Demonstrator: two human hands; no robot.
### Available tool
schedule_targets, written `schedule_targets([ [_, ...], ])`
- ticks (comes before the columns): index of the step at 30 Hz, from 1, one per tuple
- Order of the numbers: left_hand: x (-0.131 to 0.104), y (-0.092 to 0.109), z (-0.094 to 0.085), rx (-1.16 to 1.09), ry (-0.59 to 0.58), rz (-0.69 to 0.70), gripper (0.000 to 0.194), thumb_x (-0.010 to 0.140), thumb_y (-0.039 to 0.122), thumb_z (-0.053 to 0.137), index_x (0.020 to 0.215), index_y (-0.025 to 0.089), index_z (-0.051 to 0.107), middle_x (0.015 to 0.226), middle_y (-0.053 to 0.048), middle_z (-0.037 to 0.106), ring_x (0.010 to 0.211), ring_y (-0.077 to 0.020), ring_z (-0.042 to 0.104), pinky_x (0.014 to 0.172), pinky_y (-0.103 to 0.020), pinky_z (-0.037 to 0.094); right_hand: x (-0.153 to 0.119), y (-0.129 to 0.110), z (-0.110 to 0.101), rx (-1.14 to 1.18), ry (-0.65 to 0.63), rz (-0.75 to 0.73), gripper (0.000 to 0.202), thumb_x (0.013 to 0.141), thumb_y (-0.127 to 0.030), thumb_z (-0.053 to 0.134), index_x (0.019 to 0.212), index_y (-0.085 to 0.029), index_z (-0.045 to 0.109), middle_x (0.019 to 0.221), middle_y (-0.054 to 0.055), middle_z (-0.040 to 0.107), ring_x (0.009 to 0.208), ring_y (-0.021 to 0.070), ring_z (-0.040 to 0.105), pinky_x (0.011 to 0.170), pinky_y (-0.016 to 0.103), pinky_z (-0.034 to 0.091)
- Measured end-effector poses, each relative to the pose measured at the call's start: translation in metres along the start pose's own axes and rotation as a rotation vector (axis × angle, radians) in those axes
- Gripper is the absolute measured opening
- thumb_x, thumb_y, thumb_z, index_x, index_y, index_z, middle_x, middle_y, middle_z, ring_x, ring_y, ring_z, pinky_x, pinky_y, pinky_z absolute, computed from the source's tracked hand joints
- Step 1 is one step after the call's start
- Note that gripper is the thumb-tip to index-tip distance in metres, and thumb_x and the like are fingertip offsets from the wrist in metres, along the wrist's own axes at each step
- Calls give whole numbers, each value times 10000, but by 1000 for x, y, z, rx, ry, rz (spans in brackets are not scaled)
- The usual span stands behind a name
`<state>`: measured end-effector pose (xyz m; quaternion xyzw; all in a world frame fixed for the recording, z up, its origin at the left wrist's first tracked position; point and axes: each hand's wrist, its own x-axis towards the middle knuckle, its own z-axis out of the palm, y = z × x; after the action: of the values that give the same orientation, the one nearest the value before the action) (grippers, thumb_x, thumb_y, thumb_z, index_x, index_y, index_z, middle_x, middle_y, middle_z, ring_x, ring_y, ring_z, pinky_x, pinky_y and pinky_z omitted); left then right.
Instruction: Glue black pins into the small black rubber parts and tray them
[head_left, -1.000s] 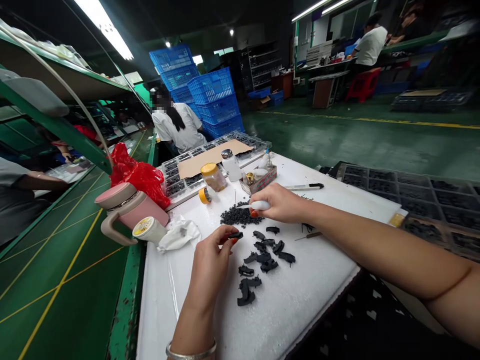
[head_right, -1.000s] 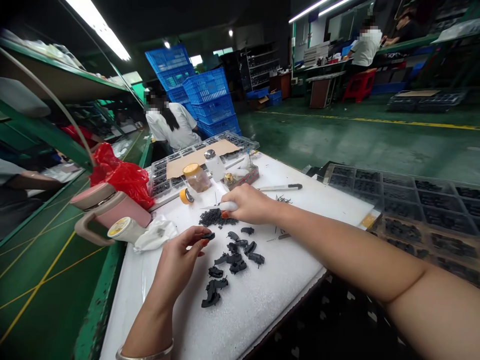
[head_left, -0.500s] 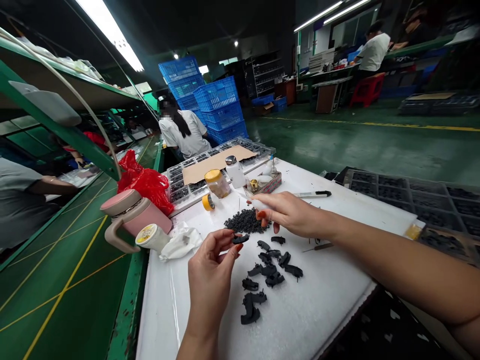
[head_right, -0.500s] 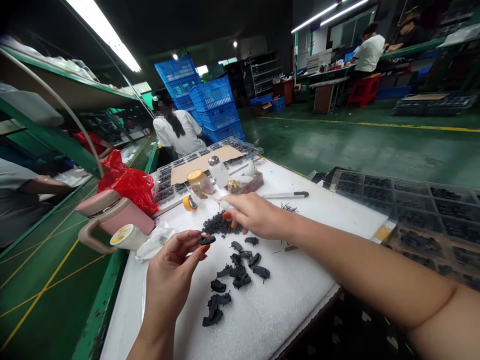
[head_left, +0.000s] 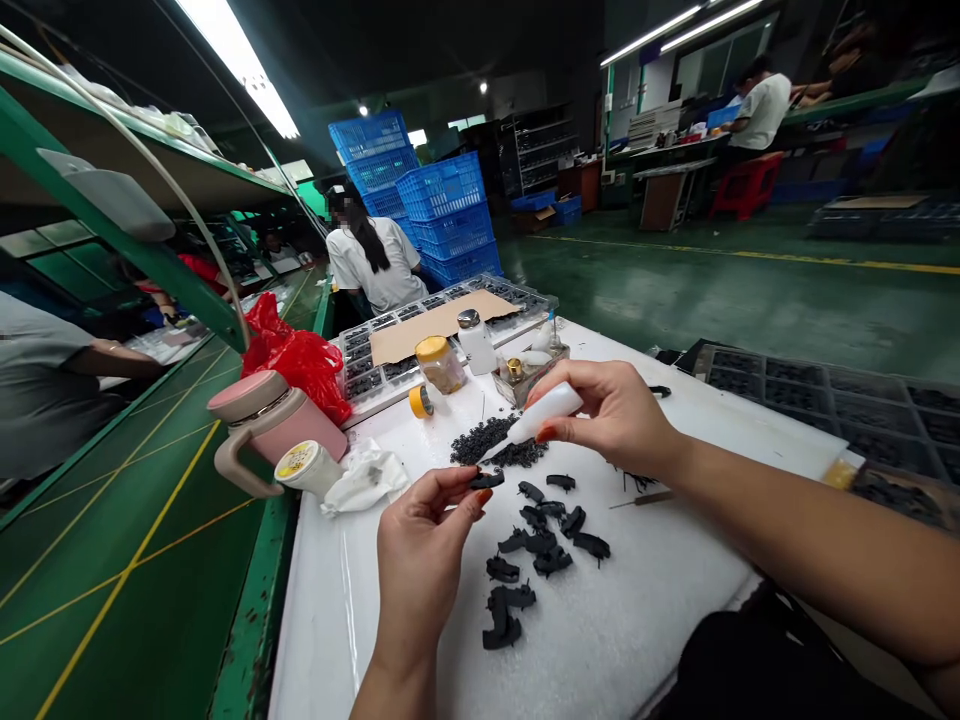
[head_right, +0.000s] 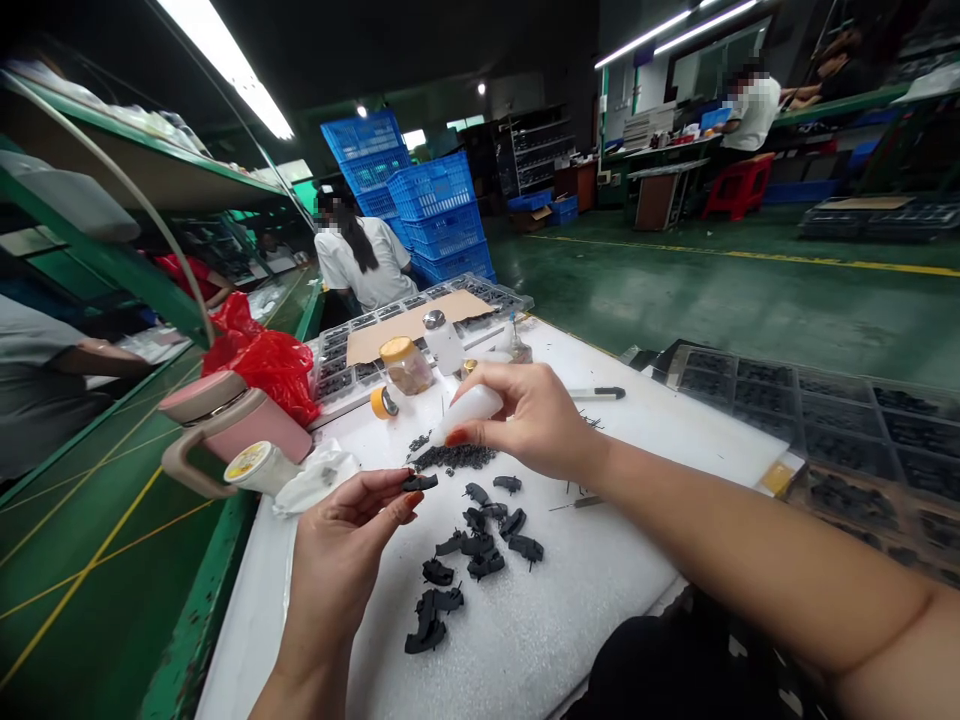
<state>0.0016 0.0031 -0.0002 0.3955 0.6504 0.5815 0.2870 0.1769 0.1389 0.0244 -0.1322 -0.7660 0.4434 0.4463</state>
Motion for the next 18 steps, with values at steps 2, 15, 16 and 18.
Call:
schedule_targets([
  [2,0,1,0,-24,10,4,269,645,225,753,886,131,680,767,-60,683,731,-198,660,602,-244,558,-1,0,1,-50,3,-42,197,744,-314,720,843,-158,654,805,42,645,689,141,589,575,236,460],
  [15,-2,4,3,-68,8,-7,246,622,194,759,840,132,662,702,-36,657,664,-167,641,563,-214,537,-4,3,5,-131,21,-178,133,759,-263,701,844,-171,657,826,47,662,723,163,605,663,289,484],
  [16,-2,4,3,-64,10,-7,245,623,200,759,839,132,663,702,-37,658,661,-167,639,563,-218,538,-4,2,5,-131,22,-180,133,759,-264,701,842,-170,657,825,48,663,723,164,606,664,291,486],
  [18,-2,5,2,-49,14,-8,248,623,212,761,837,132,665,702,-39,659,646,-165,632,565,-230,541,-3,2,5,-134,25,-185,136,758,-273,701,836,-169,656,822,50,665,723,167,609,668,295,490],
])
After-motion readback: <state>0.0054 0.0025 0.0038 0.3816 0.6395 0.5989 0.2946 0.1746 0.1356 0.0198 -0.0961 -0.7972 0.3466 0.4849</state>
